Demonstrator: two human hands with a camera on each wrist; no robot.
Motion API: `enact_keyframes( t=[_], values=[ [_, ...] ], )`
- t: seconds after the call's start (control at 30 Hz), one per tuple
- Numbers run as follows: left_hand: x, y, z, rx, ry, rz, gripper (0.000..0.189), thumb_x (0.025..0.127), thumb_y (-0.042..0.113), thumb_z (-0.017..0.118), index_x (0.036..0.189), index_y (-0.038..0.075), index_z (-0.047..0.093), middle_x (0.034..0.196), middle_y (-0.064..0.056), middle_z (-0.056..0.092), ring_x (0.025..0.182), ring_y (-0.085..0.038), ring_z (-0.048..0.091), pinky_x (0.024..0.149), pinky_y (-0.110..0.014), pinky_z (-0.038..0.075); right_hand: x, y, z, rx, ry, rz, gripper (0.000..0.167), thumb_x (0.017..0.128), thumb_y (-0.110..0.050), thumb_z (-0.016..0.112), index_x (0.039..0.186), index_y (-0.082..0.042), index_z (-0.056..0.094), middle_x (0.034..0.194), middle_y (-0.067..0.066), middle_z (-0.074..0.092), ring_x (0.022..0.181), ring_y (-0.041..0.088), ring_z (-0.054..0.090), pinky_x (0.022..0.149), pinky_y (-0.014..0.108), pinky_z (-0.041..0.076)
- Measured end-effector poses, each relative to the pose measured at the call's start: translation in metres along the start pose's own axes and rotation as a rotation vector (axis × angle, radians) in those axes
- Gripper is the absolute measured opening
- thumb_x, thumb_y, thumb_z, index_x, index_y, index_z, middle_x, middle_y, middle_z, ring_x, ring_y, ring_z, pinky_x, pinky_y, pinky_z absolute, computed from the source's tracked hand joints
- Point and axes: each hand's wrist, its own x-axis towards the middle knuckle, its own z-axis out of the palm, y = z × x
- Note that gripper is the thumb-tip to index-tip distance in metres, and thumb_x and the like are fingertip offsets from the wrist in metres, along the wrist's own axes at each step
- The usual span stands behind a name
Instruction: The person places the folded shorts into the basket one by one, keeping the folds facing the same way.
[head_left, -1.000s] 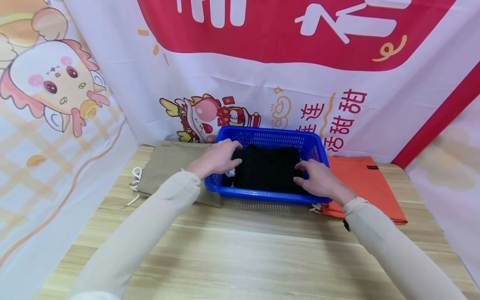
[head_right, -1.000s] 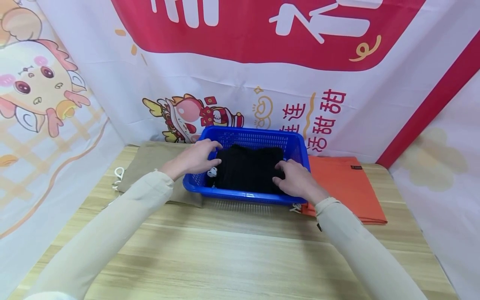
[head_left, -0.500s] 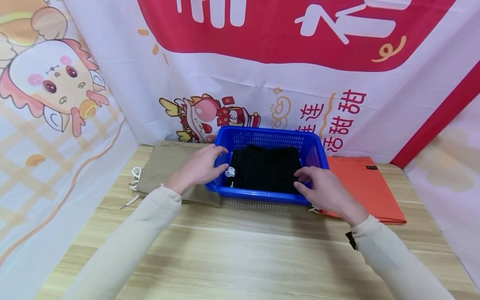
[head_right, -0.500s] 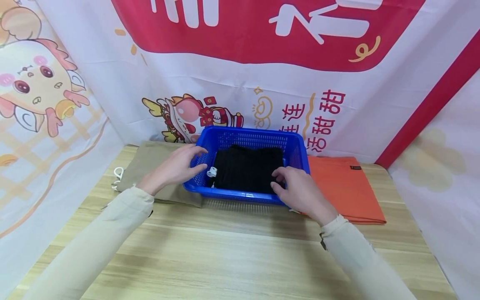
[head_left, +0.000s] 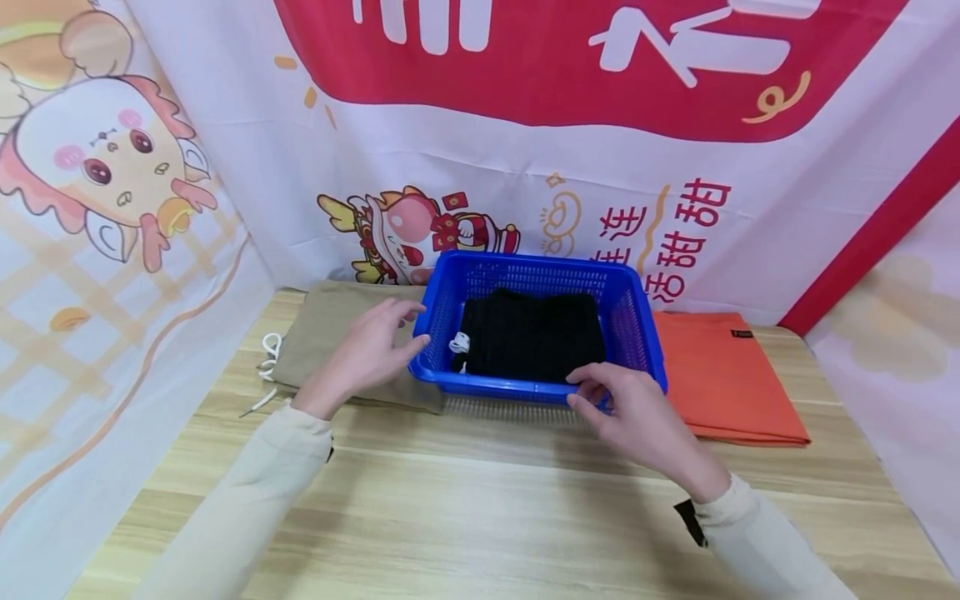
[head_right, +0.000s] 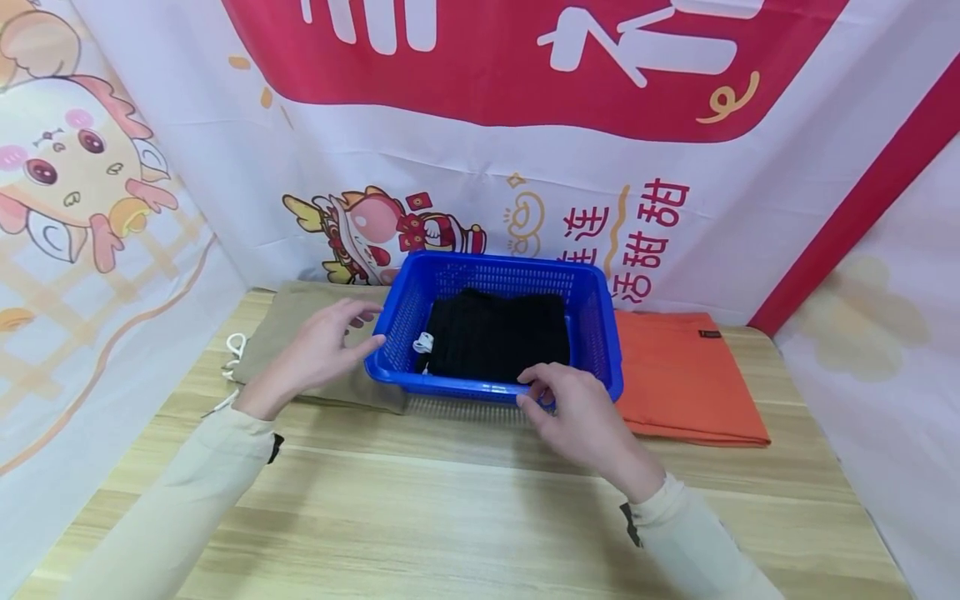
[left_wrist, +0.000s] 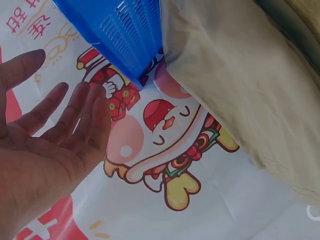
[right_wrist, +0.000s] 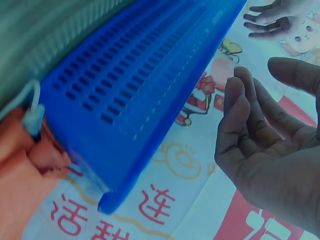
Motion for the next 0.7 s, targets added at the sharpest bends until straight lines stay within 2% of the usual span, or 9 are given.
enact_keyframes(
  t=[0.3,0.53,0.7],
  values=[
    [-0.022,-0.013,-0.002,-0.076,0.087,-0.014,0.046,0.097,0.018,0.069,0.136,-0.003,0.057,0.125,-0.022,0.063,0.111,-0.038,0.060,0.095,-0.053,0.049,-0.007,-0.010,0.028,0.139,-0.080,-0.015,0.013,0.094,-0.012,0.074,0.107,-0.012,0.072,0.086,-0.010,0.066,0.076,0.005,0.061,0.064,0.025,0.054],
    [-0.040,-0.027,-0.002,-0.098,0.101,-0.079,0.047,0.098,0.018,0.068,0.137,-0.004,0.055,0.123,-0.024,0.062,0.112,-0.039,0.059,0.093,-0.054,0.051,-0.005,-0.015,0.053,0.210,-0.146,-0.015,0.020,0.092,-0.008,0.074,0.111,-0.006,0.070,0.086,-0.008,0.067,0.078,0.007,0.063,0.067,0.024,0.055],
    [-0.045,-0.040,-0.005,-0.084,0.109,-0.127,0.049,0.099,0.020,0.067,0.138,-0.006,0.053,0.121,-0.028,0.062,0.111,-0.042,0.060,0.092,-0.056,0.051,-0.001,-0.020,0.076,0.254,-0.205,0.009,0.027,0.093,-0.010,0.073,0.118,-0.003,0.067,0.093,-0.002,0.068,0.083,0.010,0.064,0.073,0.029,0.058]
  ],
)
